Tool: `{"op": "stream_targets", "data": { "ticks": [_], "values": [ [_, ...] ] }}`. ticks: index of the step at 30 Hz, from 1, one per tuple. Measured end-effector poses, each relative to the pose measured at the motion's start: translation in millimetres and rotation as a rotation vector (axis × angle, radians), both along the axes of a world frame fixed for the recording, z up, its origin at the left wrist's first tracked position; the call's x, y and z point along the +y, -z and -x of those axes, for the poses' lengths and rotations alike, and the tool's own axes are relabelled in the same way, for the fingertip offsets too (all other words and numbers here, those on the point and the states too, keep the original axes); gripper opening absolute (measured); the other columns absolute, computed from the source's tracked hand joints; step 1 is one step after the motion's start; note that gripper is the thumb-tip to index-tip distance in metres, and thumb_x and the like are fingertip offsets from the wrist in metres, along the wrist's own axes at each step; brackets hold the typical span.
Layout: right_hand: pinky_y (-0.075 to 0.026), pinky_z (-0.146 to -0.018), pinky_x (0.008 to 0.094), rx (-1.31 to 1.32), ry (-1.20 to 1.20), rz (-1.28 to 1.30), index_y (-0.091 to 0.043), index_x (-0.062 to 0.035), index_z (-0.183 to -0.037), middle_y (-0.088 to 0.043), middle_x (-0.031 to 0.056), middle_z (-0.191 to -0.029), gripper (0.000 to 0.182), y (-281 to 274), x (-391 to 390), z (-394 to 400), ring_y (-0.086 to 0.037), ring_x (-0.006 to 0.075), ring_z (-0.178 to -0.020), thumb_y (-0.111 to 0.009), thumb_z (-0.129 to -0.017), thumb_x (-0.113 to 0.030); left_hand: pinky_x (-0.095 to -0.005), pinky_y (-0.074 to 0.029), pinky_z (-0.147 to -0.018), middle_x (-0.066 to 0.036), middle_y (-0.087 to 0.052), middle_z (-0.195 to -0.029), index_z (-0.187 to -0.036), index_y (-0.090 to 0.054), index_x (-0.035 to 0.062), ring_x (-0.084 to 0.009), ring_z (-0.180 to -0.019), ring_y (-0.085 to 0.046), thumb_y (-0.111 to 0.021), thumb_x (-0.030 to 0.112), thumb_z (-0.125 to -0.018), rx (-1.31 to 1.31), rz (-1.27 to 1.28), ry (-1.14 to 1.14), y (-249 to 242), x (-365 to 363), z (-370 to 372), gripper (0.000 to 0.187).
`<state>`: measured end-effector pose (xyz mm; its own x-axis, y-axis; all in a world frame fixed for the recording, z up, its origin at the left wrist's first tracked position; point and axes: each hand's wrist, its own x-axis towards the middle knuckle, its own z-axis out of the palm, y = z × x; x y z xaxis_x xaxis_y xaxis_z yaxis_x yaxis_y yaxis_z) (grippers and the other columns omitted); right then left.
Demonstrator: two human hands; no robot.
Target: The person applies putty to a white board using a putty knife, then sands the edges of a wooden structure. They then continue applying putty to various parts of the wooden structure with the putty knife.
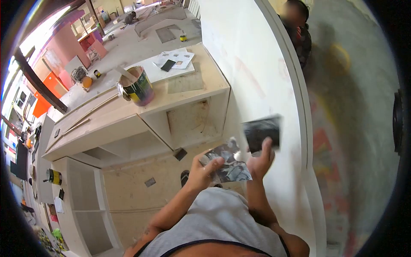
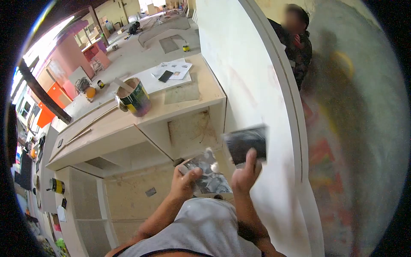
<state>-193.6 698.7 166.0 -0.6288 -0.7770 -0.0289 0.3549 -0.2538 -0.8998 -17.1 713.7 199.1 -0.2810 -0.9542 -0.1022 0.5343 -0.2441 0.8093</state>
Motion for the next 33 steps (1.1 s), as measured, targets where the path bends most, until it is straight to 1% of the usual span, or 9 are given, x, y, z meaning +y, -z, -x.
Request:
{"op": "stream_targets", "data": {
  "ticks": [1,2,6,8,12,16,21,27,33],
  "values": [
    [-0.053,-0.086,0.0403,-0.232,0.183,0.221,-0.055,0.0051,-0.113,-0.060,0.0122,-0.112,0.044,10.8,0.2,-14.0,-0.061,0.0249,-0.101,-0.063,-0.095,-0.034,-0.0339,-0.054,-0.081,-0.009,-0.067,-0.101,-0.115,-0.059,-0.0062,-0.0168,-0.088,-0.065,-0.070,0.020,-0.088,0.000,0.007,-0.006,-2.3,-3.5,0.3,0.039],
    [-0.051,-0.091,0.0443,0.065,0.254,0.443,-0.051,0.0072,-0.119,-0.058,0.0166,-0.118,0.046,27.9,3.6,-15.9,-0.061,0.0309,-0.105,-0.063,-0.095,-0.030,-0.0349,-0.056,-0.079,-0.010,-0.067,-0.100,-0.114,-0.058,-0.0063,-0.0177,-0.087,-0.066,-0.069,0.018,-0.089,0.132,-0.060,-0.060,-4.8,-6.2,0.8,0.037],
    [-0.049,-0.091,0.0394,0.815,-0.321,0.542,-0.047,0.0078,-0.129,-0.065,0.0145,-0.112,0.043,87.4,22.2,18.6,-0.063,0.0262,-0.103,-0.056,-0.096,-0.019,-0.0364,-0.059,-0.072,-0.011,-0.066,-0.099,-0.112,-0.058,-0.0056,-0.0194,-0.081,-0.068,-0.066,0.015,-0.090,0.076,-0.120,-0.173,-10.6,-10.0,-0.3,0.031],
    [-0.054,-0.080,0.0357,0.335,-0.406,0.101,-0.063,0.0070,-0.105,-0.066,0.0105,-0.096,0.031,60.4,42.7,13.8,-0.065,0.0231,-0.086,-0.064,-0.093,-0.021,-0.0369,-0.058,-0.076,-0.010,-0.066,-0.098,-0.113,-0.058,-0.0047,-0.0197,-0.083,-0.067,-0.063,0.015,-0.092,0.062,-0.045,-0.205,-1.7,-13.4,-0.7,0.029],
    [-0.054,-0.088,0.0431,-0.337,-0.071,0.287,-0.053,-0.0011,-0.125,-0.063,0.0099,-0.112,0.040,-3.1,33.9,-2.4,-0.063,0.0263,-0.101,-0.061,-0.092,-0.022,-0.0385,-0.056,-0.083,-0.009,-0.064,-0.106,-0.119,-0.055,-0.0040,-0.0204,-0.097,-0.064,-0.057,0.019,-0.098,0.122,-0.016,-0.316,5.5,-17.9,-3.3,0.031],
    [-0.056,-0.083,0.0423,-0.171,-0.171,0.207,-0.055,-0.0014,-0.122,-0.064,0.0109,-0.110,0.038,-4.5,42.9,-8.4,-0.064,0.0255,-0.098,-0.062,-0.088,-0.016,-0.0379,-0.054,-0.086,-0.010,-0.060,-0.118,-0.129,-0.049,-0.0019,-0.0205,-0.107,-0.061,-0.053,0.024,-0.102,0.225,0.100,-0.313,-16.7,-16.9,7.5,0.037],
    [-0.054,-0.079,0.0345,-0.144,-0.301,0.109,-0.059,0.0026,-0.115,-0.065,0.0094,-0.104,0.032,-20.4,31.6,-24.6,-0.064,0.0203,-0.091,-0.066,-0.086,-0.010,-0.0316,-0.050,-0.087,-0.011,-0.059,-0.120,-0.141,-0.040,-0.0030,-0.0196,-0.103,-0.060,-0.053,0.014,-0.101,-0.048,0.311,-0.255,18.9,-19.5,-3.4,0.045],
    [-0.050,-0.074,0.0299,0.045,-0.364,0.099,-0.067,0.0048,-0.100,-0.068,0.0054,-0.091,0.024,-50.0,19.2,-26.8,-0.061,0.0140,-0.080,-0.067,-0.087,-0.015,-0.0312,-0.050,-0.071,-0.015,-0.065,-0.078,-0.145,-0.043,0.0074,-0.0161,-0.071,-0.060,-0.060,0.007,-0.094,-0.752,0.536,0.020,-24.4,-21.0,-28.2,0.053],
    [-0.051,-0.071,0.0287,0.059,-0.515,0.074,-0.067,0.0053,-0.102,-0.069,0.0057,-0.091,0.022,-57.8,-1.3,-29.0,-0.062,0.0126,-0.078,-0.065,-0.087,-0.011,-0.0362,-0.051,-0.070,-0.021,-0.068,-0.088,-0.144,-0.044,0.0079,-0.0259,-0.071,-0.064,-0.055,0.013,-0.098,-0.828,0.504,0.207,-50.2,-34.3,-54.6,0.048]
  ]
}}
